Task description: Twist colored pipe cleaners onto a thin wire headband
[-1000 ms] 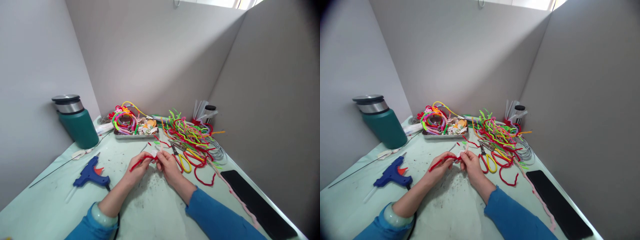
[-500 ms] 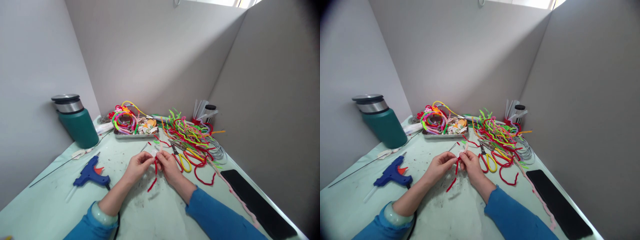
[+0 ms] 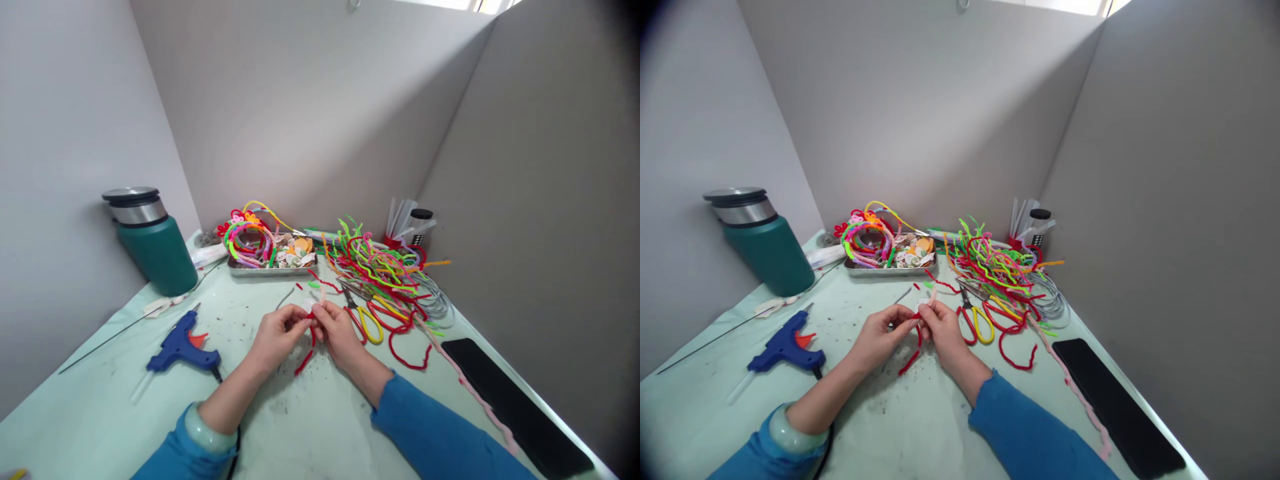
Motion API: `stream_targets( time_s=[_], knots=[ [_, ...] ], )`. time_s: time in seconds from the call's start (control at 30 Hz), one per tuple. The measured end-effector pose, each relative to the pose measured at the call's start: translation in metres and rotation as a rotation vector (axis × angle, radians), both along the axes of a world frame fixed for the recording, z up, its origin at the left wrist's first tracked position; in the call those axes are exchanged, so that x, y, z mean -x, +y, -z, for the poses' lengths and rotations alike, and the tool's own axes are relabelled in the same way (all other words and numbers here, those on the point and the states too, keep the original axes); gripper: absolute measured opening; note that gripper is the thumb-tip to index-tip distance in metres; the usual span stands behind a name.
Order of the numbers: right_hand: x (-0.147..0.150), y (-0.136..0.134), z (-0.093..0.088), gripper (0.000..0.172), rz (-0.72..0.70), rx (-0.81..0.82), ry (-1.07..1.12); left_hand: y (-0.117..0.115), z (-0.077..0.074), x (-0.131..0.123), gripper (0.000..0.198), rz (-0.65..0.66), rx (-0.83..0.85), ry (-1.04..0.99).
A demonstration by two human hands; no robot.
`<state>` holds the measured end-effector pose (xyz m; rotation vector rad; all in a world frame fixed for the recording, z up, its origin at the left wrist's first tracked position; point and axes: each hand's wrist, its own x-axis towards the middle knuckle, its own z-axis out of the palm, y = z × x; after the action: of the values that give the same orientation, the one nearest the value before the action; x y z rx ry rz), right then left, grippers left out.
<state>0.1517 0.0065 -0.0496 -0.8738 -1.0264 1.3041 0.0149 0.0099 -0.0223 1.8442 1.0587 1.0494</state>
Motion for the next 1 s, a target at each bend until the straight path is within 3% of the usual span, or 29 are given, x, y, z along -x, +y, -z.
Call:
stream_targets(
  time_s=[0.4, 0.67, 1.0],
  knots=[
    [0.0002, -0.0011, -0.0028, 0.028, 0.01, 0.013, -0.003, -0.0013, 0.0032, -0.0009, 0.017, -0.099, -0.323, 0.254],
    [0.0, -0.0005, -0.0029, 0.027, 0.012, 0.013, 0.001, -0.005, 0.0039, -0.0004, 0.019, -0.157, -0.276, 0.347],
    [0.0002, 0.0006, -0.0038, 0.026, 0.034, 0.038, 0.043, -0.0028, 0.0024, 0.0004, 0.018, -0.168, -0.251, 0.149]
  ],
)
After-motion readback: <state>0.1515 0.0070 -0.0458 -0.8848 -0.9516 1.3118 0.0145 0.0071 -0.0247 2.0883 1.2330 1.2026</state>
